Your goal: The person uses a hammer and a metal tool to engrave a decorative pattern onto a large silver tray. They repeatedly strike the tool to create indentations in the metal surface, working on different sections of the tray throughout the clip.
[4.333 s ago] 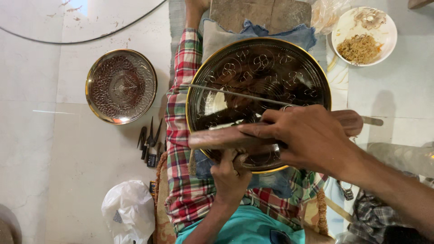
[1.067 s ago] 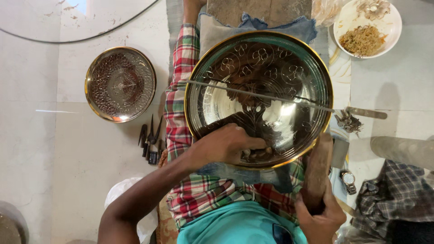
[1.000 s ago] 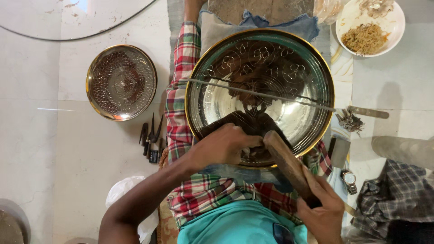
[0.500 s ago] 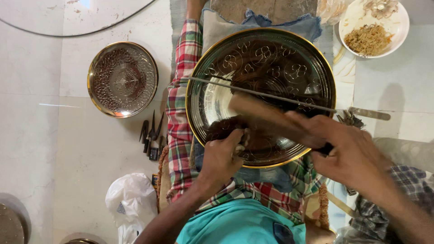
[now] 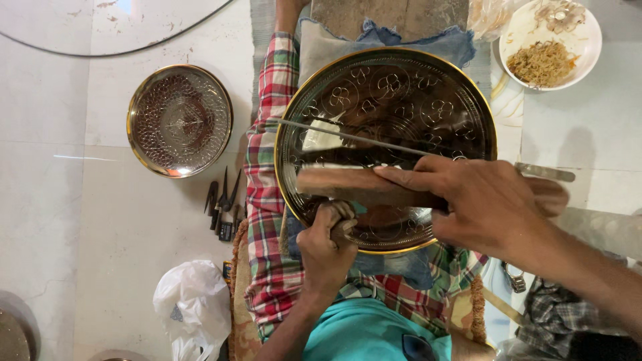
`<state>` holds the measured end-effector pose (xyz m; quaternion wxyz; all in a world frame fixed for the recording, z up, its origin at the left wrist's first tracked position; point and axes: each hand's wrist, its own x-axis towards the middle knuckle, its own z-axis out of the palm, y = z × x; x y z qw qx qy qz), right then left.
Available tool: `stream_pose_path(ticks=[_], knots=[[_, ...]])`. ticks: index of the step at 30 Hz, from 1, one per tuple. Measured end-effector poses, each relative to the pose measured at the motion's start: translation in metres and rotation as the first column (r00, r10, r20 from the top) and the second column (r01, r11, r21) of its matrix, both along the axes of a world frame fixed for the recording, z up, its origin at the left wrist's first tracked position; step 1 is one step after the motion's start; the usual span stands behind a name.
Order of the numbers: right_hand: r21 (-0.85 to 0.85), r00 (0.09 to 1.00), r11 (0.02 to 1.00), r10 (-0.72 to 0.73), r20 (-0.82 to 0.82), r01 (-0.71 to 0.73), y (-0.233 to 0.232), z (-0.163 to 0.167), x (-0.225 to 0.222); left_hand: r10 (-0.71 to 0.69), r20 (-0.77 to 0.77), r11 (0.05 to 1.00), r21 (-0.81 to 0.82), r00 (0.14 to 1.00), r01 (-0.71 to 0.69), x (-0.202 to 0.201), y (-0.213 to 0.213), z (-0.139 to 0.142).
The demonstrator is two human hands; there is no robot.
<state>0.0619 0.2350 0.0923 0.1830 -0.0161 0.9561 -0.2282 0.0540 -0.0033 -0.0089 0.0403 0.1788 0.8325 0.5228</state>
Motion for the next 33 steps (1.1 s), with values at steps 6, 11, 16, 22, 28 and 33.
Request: stream_pose_path(ticks=[6, 11, 16, 22, 28, 33], knots=[[-0.199, 0.985, 0.976, -0.113, -0.128, 0.086, -0.009, -0.01, 0.004, 0.02, -0.087, 0.999, -0.048, 0.996, -0.024, 0.004, 0.001, -0.004], [-0.107, 0.998, 0.993, -0.041, 0.037, 0.045, -0.009, -0.009, -0.002, 0.018, -0.144, 0.996, -0.083, 0.989, -0.03, 0.006, 0.0, -0.006], [-0.102, 0.971, 0.994, 0.014, -0.239, -0.04, -0.016, -0.013, -0.002, 0.003, -0.012, 0.997, -0.074, 1.0, -0.004, 0.007, -0.002, -0.009], [-0.092, 0.983, 0.996, -0.02, -0.18, 0.003, -0.014, -0.025, 0.004, -0.025, -0.042, 0.993, -0.112, 0.999, 0.021, 0.002, 0.001, -0.009], [-0.238, 0.98, 0.96, -0.173, -0.094, 0.147, -0.016, -0.021, 0.006, -0.043, -0.043, 0.986, -0.164, 0.998, 0.036, -0.003, 0.004, -0.008], [-0.124, 0.984, 0.986, -0.127, -0.126, 0.112, -0.014, -0.005, 0.003, -0.081, -0.024, 0.984, -0.162, 0.996, 0.076, -0.005, 0.004, -0.005]])
